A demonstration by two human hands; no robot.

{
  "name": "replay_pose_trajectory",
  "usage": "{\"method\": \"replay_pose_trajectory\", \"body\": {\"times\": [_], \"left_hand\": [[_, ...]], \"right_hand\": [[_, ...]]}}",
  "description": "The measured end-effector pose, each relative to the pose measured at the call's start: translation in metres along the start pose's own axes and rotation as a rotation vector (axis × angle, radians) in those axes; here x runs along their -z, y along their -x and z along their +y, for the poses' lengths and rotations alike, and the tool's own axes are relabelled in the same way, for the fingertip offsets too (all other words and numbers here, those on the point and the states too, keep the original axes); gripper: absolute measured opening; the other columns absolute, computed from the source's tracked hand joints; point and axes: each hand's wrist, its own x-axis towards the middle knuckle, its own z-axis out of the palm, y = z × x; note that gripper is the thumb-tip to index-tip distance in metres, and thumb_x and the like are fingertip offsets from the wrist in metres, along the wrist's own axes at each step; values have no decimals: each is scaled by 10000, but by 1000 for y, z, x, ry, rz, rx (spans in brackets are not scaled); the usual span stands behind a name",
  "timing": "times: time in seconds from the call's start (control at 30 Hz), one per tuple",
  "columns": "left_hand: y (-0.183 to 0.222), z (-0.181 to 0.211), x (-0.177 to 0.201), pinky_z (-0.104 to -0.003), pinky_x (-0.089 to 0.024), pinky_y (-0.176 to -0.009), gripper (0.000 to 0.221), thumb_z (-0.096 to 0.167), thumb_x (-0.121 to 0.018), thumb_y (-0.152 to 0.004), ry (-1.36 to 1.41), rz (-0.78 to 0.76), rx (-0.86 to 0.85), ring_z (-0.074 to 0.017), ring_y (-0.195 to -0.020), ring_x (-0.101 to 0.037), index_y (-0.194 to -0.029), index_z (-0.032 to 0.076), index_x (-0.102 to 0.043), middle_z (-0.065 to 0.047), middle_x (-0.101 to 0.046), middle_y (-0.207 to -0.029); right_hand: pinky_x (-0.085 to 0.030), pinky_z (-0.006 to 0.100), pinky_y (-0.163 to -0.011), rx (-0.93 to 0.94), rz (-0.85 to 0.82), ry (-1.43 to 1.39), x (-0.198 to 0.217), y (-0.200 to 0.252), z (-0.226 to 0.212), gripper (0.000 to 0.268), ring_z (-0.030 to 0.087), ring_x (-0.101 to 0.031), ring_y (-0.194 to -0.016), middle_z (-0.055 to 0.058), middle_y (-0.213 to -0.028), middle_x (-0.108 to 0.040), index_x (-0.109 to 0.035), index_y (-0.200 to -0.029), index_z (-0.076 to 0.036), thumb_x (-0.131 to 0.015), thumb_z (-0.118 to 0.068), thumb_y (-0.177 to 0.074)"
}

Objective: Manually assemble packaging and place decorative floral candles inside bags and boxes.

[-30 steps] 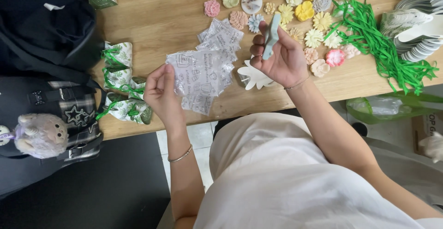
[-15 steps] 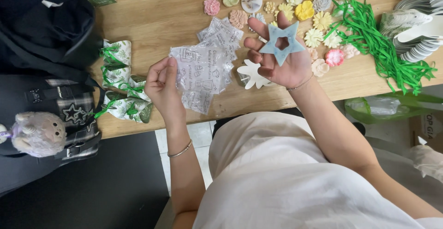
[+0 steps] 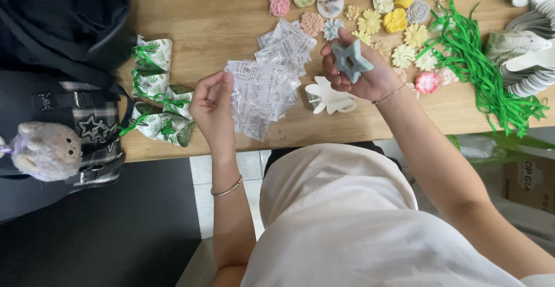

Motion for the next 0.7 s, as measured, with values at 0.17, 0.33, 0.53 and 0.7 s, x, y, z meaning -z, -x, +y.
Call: {"method": "replay_pose_trajectory", "body": {"times": [0.17,0.33,0.53,0.7], "left_hand": [[-5,-3,11,-167,-481,-773,159,84,-739,-997,15,31,-19,-23,-837,-621,-1109,-19,-691,-11,-725,-924],[-6,0,23,-170,-428,-752,206,23,-712,-983,51,130,-60,-19,-791,-538,-1168,43,-624,10,-669,-881],[-10,-23,57,-222,-479,-871,155,-79,-541,-1012,-85,107,-92,-64,-949,-597,-978,34,-641,-10,-666,-1000],[-3,-3,63,-229,-387,-711,255,-112,-605,-906,-370,145,-47,-66,-794,-391,-1081,49,-698,-6,-496,-1047]], "right_hand": [[-504,290,-553,12,350,349,8,-35,-27,401,155,-627,-690,58,-842,-674,-674,-1082,-57,-544,-436,-1088],[-579,348,-641,75,300,528,38,-97,-61,196,164,-693,-813,59,-983,-721,-660,-1174,-33,-657,-150,-1016],[-686,424,-769,172,374,654,75,-204,-82,393,210,-743,-922,82,-1042,-695,-587,-1259,-76,-661,71,-901],[-649,437,-714,300,576,562,152,-308,-83,310,275,-770,-889,127,-1044,-720,-584,-1166,-50,-678,77,-899]]}}
